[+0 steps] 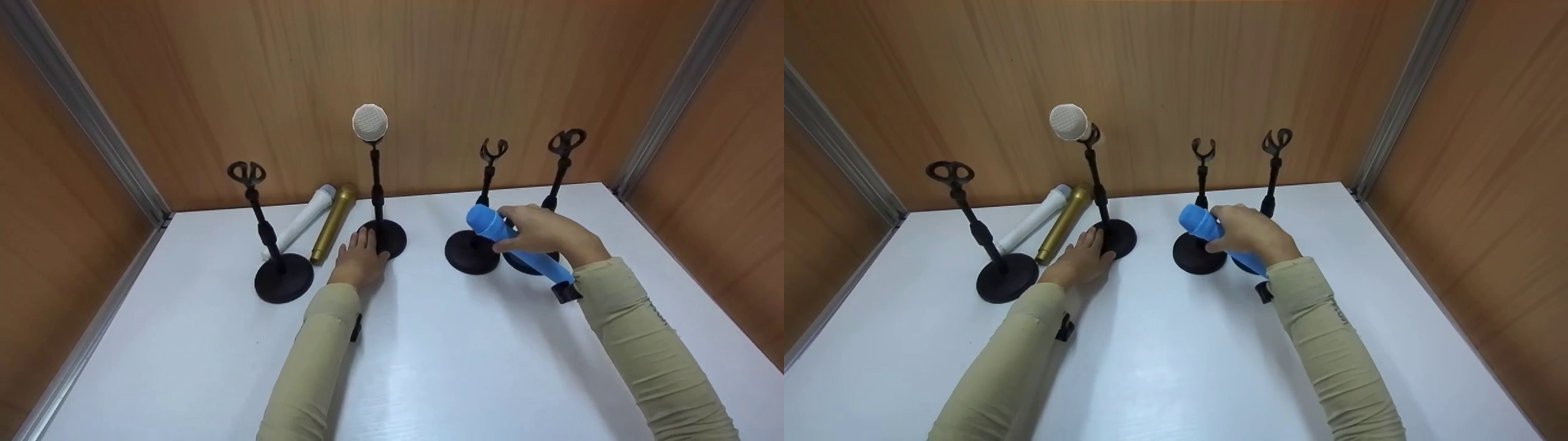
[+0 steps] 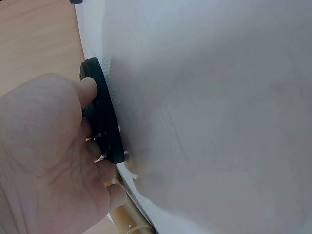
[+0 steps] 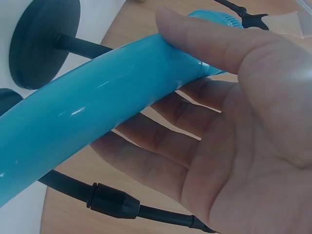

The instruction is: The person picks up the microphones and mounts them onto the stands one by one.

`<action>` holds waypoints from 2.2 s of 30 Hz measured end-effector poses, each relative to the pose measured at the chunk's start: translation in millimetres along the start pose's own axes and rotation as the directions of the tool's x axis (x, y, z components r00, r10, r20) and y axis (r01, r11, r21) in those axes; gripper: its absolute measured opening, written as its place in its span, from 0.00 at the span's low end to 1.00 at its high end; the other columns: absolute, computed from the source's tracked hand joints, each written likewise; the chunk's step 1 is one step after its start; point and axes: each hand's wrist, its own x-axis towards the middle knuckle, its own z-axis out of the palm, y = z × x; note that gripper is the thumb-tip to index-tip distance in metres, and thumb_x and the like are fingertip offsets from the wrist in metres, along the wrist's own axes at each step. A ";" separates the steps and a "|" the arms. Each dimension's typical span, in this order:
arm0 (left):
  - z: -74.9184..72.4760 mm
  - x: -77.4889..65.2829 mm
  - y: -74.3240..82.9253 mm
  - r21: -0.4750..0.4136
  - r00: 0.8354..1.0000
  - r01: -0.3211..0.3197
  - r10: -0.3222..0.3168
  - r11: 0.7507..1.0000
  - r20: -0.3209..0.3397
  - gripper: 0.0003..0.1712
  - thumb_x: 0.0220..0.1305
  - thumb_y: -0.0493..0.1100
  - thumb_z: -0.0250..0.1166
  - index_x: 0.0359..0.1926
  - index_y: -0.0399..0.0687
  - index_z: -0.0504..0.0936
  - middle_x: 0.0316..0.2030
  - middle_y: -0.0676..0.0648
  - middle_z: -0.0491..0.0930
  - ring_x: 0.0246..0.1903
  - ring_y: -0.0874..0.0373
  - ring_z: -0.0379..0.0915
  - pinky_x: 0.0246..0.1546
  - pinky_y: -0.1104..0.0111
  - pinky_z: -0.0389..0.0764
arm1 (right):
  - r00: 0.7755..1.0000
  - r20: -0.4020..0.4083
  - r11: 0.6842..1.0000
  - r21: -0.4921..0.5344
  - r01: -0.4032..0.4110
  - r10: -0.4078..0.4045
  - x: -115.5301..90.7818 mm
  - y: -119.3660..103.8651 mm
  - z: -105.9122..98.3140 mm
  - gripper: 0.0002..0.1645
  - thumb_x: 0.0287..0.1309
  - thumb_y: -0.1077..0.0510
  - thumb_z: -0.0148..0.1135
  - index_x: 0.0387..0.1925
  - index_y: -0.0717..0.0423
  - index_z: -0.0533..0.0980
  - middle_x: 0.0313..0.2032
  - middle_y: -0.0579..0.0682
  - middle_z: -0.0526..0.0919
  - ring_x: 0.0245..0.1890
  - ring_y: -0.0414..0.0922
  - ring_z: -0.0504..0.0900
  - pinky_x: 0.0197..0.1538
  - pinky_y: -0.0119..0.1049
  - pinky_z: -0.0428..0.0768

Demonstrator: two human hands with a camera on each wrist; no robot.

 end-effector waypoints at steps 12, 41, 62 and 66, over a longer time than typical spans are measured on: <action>6.4 1.2 -2.3 0.054 0.997 -0.044 0.047 0.998 -0.061 0.40 0.81 0.55 0.45 0.78 0.31 0.47 0.78 0.32 0.46 0.77 0.38 0.41 0.75 0.47 0.47 | 0.989 -0.143 0.987 0.151 0.055 -0.033 4.5 11.9 4.8 0.42 0.64 0.46 0.69 0.71 0.60 0.63 0.61 0.65 0.76 0.60 0.67 0.76 0.58 0.70 0.72; 31.6 16.1 134.7 -0.592 0.917 -0.399 0.286 0.700 -0.280 0.36 0.75 0.44 0.59 0.77 0.48 0.55 0.75 0.45 0.59 0.75 0.55 0.53 0.73 0.63 0.55 | 0.958 -0.212 0.666 0.745 0.030 0.193 5.4 33.2 22.3 0.63 0.64 0.34 0.64 0.80 0.60 0.39 0.75 0.67 0.55 0.70 0.65 0.65 0.65 0.64 0.68; 31.0 24.9 143.7 -0.694 0.918 -0.386 0.325 0.608 -0.226 0.23 0.79 0.44 0.54 0.70 0.45 0.68 0.59 0.48 0.74 0.58 0.59 0.72 0.63 0.65 0.72 | 0.981 -0.090 0.616 0.787 -0.035 0.169 7.1 38.9 33.3 0.64 0.64 0.36 0.65 0.80 0.58 0.36 0.72 0.69 0.61 0.66 0.66 0.70 0.61 0.63 0.72; 29.4 21.6 133.5 -0.674 0.896 -0.429 0.376 0.601 -0.235 0.19 0.79 0.44 0.53 0.66 0.46 0.71 0.56 0.49 0.78 0.56 0.60 0.75 0.61 0.65 0.73 | 0.981 -0.066 0.659 0.749 -0.072 0.182 7.6 37.8 37.4 0.70 0.58 0.39 0.73 0.80 0.57 0.34 0.75 0.70 0.53 0.68 0.68 0.67 0.64 0.63 0.70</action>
